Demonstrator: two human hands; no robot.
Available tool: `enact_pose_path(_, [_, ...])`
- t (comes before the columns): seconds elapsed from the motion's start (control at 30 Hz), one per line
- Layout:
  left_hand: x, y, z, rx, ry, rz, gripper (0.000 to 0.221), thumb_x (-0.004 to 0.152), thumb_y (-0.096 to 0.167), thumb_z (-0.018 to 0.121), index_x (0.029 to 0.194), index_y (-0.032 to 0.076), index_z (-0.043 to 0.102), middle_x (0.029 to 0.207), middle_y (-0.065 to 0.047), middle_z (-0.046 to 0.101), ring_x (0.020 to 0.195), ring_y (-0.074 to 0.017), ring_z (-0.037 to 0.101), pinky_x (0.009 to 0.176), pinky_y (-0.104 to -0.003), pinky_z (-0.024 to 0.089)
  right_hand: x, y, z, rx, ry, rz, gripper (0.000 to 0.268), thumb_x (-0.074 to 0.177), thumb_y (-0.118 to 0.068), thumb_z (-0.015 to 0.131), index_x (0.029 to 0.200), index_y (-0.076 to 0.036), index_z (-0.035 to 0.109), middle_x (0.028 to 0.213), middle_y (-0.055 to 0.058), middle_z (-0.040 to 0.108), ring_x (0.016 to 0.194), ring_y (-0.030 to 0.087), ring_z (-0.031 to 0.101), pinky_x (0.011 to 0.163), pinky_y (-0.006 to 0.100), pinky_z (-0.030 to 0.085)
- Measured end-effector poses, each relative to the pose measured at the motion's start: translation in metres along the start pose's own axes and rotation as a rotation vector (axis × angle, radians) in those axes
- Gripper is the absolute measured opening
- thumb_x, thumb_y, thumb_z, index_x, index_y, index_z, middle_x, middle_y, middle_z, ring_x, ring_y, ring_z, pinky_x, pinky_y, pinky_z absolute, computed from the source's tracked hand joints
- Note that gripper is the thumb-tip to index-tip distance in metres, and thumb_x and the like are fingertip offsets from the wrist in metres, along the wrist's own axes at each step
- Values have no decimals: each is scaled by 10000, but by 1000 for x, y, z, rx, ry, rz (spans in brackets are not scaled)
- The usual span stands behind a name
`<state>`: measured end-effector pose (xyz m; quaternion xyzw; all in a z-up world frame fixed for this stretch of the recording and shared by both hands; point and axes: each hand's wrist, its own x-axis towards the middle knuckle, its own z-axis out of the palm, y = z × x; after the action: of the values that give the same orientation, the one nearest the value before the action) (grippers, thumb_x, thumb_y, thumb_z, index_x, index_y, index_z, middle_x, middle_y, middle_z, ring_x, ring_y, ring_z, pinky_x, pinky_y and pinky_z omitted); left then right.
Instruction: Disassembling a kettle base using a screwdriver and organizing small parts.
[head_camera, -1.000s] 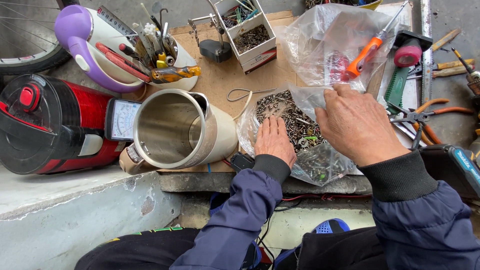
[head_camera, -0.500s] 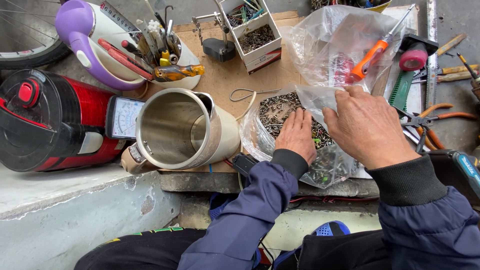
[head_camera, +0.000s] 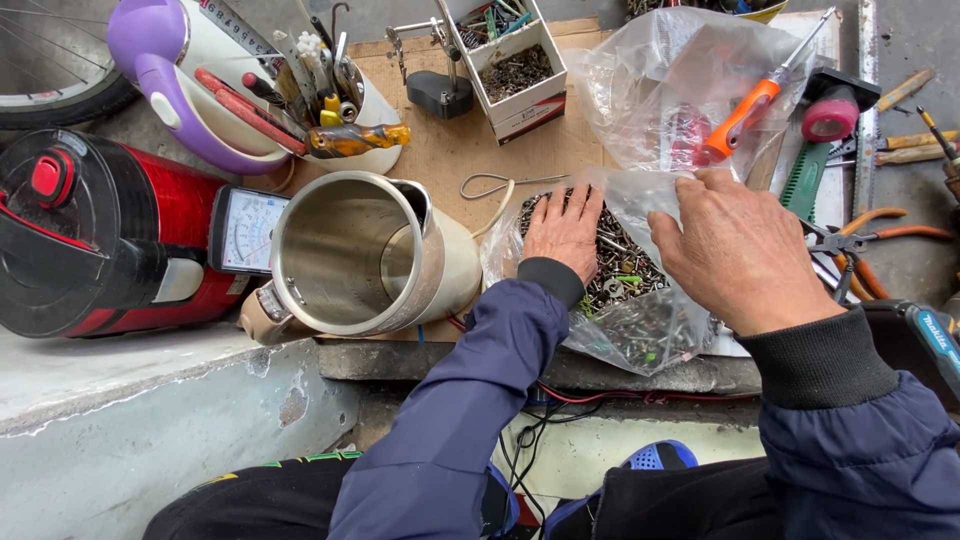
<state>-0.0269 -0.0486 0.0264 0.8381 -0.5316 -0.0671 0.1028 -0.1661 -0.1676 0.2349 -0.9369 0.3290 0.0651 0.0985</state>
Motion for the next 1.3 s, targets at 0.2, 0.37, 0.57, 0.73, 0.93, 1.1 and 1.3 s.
enact_pose_path(0.2, [-27,1,-2,105,-48,-61,754,865,113,629,1602,50,482,1692,-195,481,1596,-385,394,1303,-530,328,1,3,5,-2,5,16,431,1098,-374,609,1091,26,773,1216,200,783,819,433,808,705,509,657])
enact_pose_path(0.37, [-49,-2,-11,85,-21,-59,712,868,123,646,1565,29,530,1676,-208,497,1538,-389,450,1290,-510,345,-3,2,1,10,4,15,435,1098,-376,613,1135,27,771,1268,204,773,824,460,810,715,527,658])
enact_pose_path(0.57, [-56,6,-29,90,-32,-73,677,838,111,646,1502,5,574,1587,-216,554,1438,-381,499,1255,-499,367,-6,3,-2,16,7,19,431,1104,-381,611,1153,15,775,1276,203,777,842,451,811,731,527,660])
enact_pose_path(0.73, [-55,4,-31,29,-10,-77,600,879,127,649,1463,-2,590,1623,-237,522,1439,-389,508,1249,-489,384,-5,5,-2,11,12,19,443,1097,-389,621,1242,-2,782,1315,188,778,860,445,821,728,526,669])
enact_pose_path(0.93, [-42,-12,-19,-103,-10,-213,540,860,151,687,1364,9,558,1759,-338,309,1607,-503,356,1251,-571,385,-5,6,-1,18,25,0,455,1084,-400,622,1255,-7,773,1317,204,769,878,471,810,731,540,660])
enact_pose_path(1.1, [-47,-10,-21,-179,90,-99,404,836,85,644,1237,69,596,1589,-245,558,1537,-478,465,1277,-548,374,-3,6,-2,12,-13,18,444,1107,-406,614,1194,-1,773,1266,198,773,839,439,817,719,518,667])
enact_pose_path(1.3, [-75,5,-68,-253,4,-254,599,783,-14,601,1380,23,625,1696,-309,454,1625,-436,384,1362,-544,239,-6,8,-1,31,8,15,422,1088,-397,628,1173,-9,770,1255,193,771,847,453,805,718,538,650])
